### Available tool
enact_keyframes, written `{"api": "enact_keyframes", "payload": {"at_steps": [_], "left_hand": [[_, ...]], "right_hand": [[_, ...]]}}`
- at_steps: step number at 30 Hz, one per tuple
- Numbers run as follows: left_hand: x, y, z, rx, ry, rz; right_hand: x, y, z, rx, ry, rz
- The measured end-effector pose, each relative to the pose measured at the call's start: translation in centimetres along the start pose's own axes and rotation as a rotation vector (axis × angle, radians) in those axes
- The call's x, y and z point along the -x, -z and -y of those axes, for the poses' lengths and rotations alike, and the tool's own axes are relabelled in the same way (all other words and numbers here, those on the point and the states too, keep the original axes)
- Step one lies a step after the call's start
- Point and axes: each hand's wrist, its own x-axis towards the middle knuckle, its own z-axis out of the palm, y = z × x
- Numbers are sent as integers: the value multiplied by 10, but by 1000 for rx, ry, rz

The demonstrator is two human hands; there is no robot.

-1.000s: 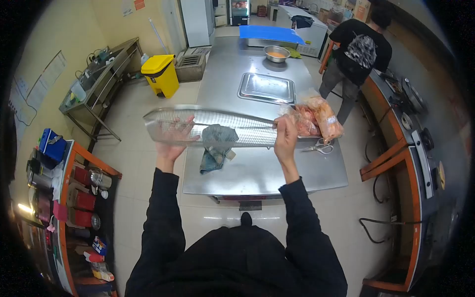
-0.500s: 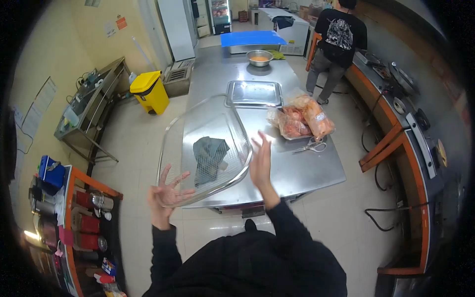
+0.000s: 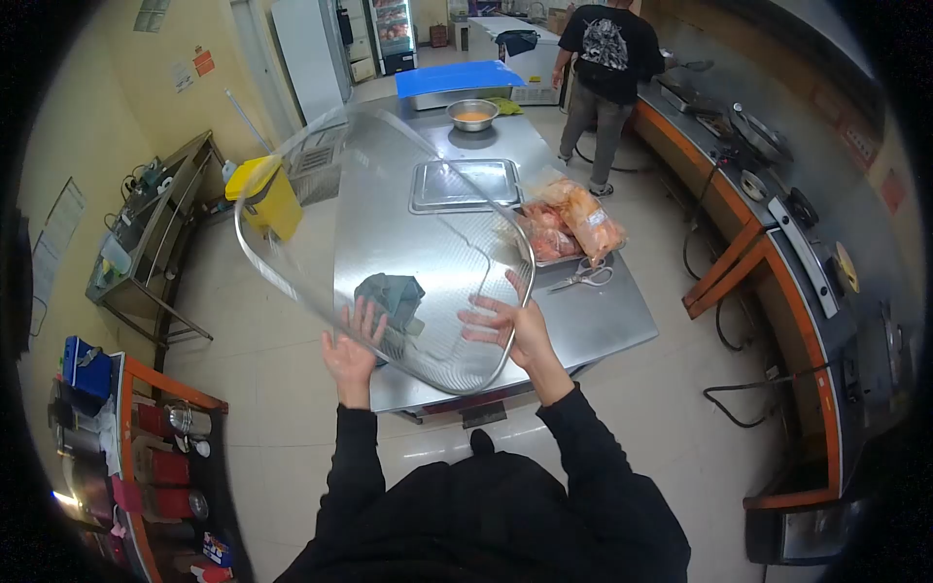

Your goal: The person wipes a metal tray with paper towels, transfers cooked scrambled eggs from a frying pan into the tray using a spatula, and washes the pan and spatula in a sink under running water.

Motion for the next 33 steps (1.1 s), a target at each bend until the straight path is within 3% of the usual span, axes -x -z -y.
{"api": "enact_keyframes", "payload": {"at_steps": [2, 3, 4, 6, 9, 12, 15, 16, 19, 22, 26, 29, 30, 33], "left_hand": [[-16, -3, 6, 45, 52, 191], [-23, -7, 11, 67, 82, 288], [-24, -2, 14, 18, 85, 191], [-12, -13, 18, 72, 35, 197], [-13, -10, 15, 63, -3, 206], [-26, 8, 8, 42, -9, 172], [-31, -3, 27, 9, 27, 179], [-30, -10, 34, -6, 37, 191], [-24, 10, 34, -3, 5, 109], [-28, 32, 25, 16, -8, 101], [-39, 4, 30, -52, -4, 176], [-42, 11, 35, 63, 17, 122], [-37, 21, 33, 53, 11, 215], [-25, 29, 29, 21, -7, 110]], "right_hand": [[6, 16, -7, 269, -46, -75], [8, 18, -5, 256, -107, -68], [13, 21, -4, 243, -178, -68], [16, 20, 6, 190, -266, -62], [10, 21, 17, -12, -196, 44], [3, 19, 24, 30, -213, 29], [9, 17, 9, 447, -204, -95], [10, 16, 6, 451, -220, -112], [-2, 27, 19, 76, -355, 47], [-17, 31, 16, -194, -309, 129], [-12, 27, 8, 274, -266, -39], [-6, 26, 7, 352, -319, -49], [-8, 22, 12, 294, -303, -14], [-11, 24, 19, 123, -263, 49]]}}
